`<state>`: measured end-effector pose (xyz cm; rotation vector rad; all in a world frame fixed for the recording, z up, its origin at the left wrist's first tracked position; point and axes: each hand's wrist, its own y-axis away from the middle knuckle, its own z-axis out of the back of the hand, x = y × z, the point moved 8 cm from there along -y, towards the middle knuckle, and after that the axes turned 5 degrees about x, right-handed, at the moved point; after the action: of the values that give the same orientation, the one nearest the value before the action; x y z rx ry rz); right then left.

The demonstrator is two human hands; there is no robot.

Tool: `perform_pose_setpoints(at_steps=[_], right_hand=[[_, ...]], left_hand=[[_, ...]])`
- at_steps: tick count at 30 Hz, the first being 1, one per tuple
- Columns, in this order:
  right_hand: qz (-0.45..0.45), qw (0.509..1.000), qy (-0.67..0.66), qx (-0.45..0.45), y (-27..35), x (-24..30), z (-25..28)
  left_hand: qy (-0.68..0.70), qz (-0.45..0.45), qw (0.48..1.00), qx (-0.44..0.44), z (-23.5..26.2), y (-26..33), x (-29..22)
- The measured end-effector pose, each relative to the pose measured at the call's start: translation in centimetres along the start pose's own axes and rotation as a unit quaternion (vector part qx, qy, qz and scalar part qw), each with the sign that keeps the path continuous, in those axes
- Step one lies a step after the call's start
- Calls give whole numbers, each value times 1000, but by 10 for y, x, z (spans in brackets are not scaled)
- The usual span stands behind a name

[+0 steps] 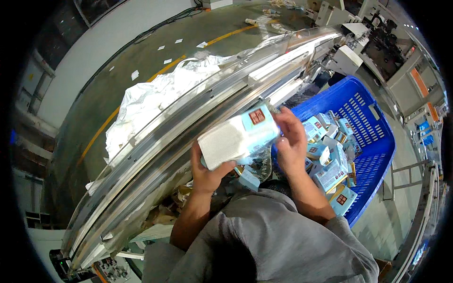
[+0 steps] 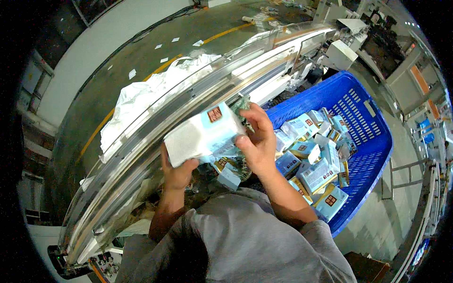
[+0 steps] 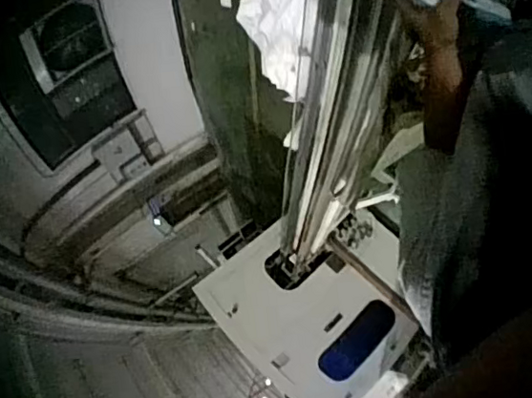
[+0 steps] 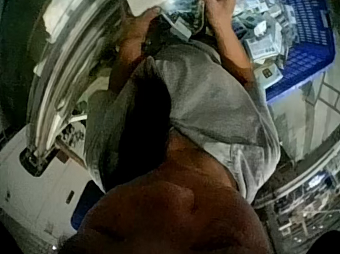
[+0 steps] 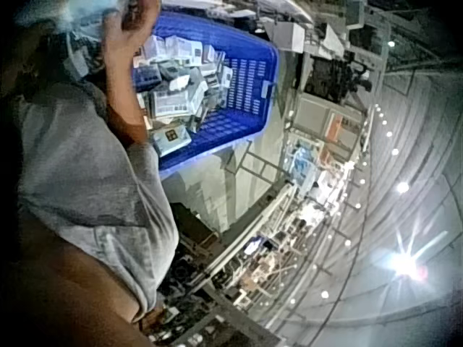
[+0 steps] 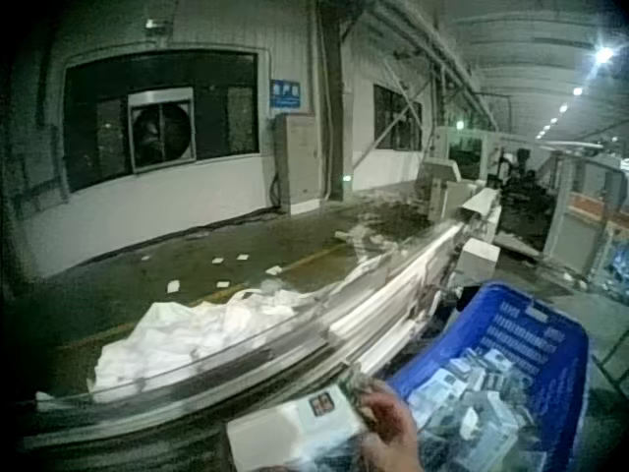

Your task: The person picks up boxes from a blue basket and a conveyor belt, wipes them with a white cloth, and places them onto another part of the conveyor system.

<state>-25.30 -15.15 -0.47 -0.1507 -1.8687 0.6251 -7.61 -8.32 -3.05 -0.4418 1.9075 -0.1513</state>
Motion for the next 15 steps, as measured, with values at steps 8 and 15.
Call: perform_pose_setpoints(at_steps=[8,15], right_hand=[[-87,988,109,-61,-6,-11,7],[-227,959,50,-162,7,-84,39]], left_hand=[[-394,-227,889,53,-36,8,-52],[239,-65,965,-80,33,10,-34]])
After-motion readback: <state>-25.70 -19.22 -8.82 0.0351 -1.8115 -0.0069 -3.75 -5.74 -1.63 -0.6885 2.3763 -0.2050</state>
